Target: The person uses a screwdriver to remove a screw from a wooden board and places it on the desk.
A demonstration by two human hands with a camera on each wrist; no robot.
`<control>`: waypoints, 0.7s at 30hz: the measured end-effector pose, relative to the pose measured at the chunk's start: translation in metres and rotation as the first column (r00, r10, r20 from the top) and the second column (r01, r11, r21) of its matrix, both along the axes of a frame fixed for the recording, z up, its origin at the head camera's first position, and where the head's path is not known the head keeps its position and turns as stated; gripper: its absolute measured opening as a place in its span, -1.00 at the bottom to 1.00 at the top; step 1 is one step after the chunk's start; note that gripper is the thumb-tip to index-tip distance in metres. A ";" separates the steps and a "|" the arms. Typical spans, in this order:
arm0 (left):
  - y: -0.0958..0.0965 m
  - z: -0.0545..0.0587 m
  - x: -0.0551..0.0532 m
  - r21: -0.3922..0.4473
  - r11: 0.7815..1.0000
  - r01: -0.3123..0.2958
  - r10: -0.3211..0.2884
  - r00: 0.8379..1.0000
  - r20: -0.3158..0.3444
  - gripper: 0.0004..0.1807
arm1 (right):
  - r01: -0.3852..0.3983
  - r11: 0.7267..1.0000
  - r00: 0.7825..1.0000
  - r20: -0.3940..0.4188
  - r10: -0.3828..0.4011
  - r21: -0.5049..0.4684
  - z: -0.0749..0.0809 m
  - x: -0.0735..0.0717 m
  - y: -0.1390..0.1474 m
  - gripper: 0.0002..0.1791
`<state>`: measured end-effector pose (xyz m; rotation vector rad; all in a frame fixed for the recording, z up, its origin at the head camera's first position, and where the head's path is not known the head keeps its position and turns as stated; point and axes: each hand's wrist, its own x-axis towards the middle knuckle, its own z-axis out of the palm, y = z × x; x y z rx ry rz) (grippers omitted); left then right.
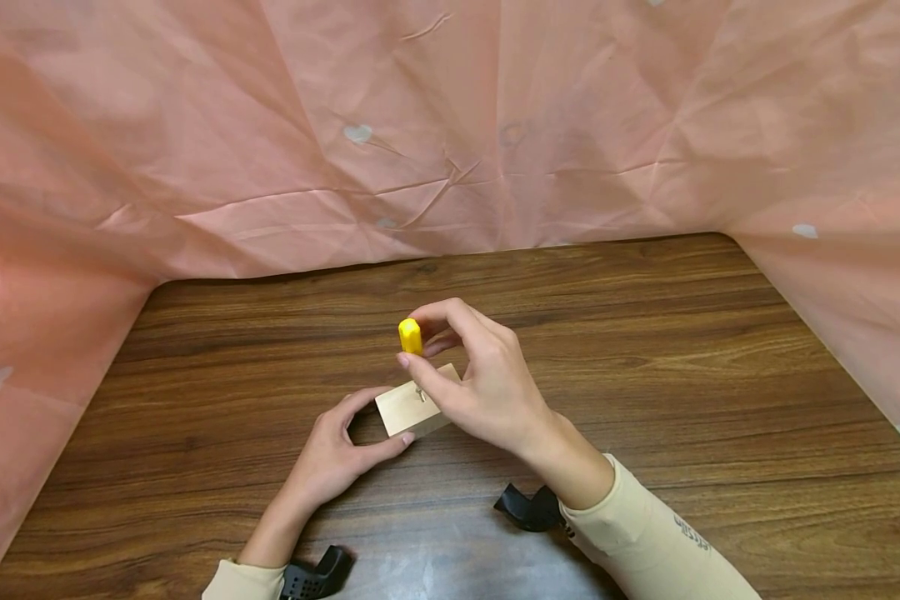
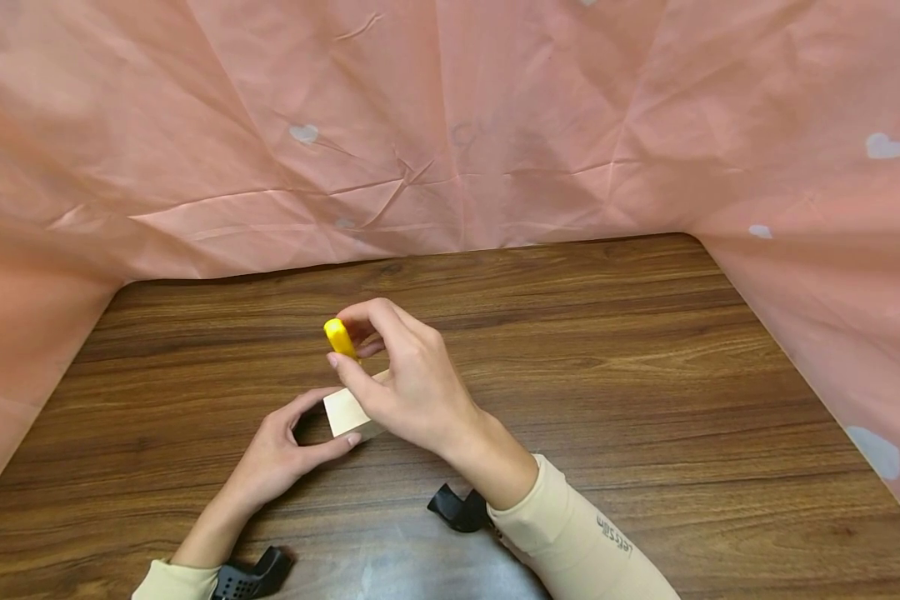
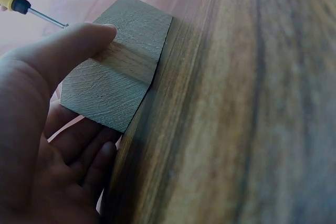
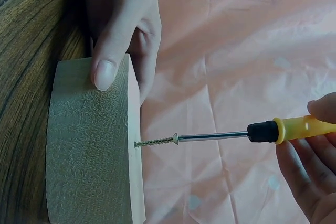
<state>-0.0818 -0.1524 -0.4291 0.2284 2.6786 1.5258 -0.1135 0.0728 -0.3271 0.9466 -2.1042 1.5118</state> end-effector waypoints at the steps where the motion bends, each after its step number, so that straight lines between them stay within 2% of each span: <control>1: 0.000 0.000 0.000 0.000 1.000 0.000 0.000 1.000 0.001 -0.41 | 0.003 1.000 1.000 -0.010 -0.003 0.002 0.000 0.000 0.000 -0.68; 16: 0.000 0.000 0.000 -0.007 1.000 -0.008 0.008 1.000 0.004 -0.40 | 0.056 0.998 0.992 -0.111 -0.051 0.041 -0.003 -0.003 -0.002 -0.68; 21: 0.000 0.001 0.000 -0.004 1.000 -0.008 0.008 1.000 0.005 -0.41 | 0.071 0.997 0.991 -0.115 -0.065 0.043 -0.002 -0.003 -0.003 -0.60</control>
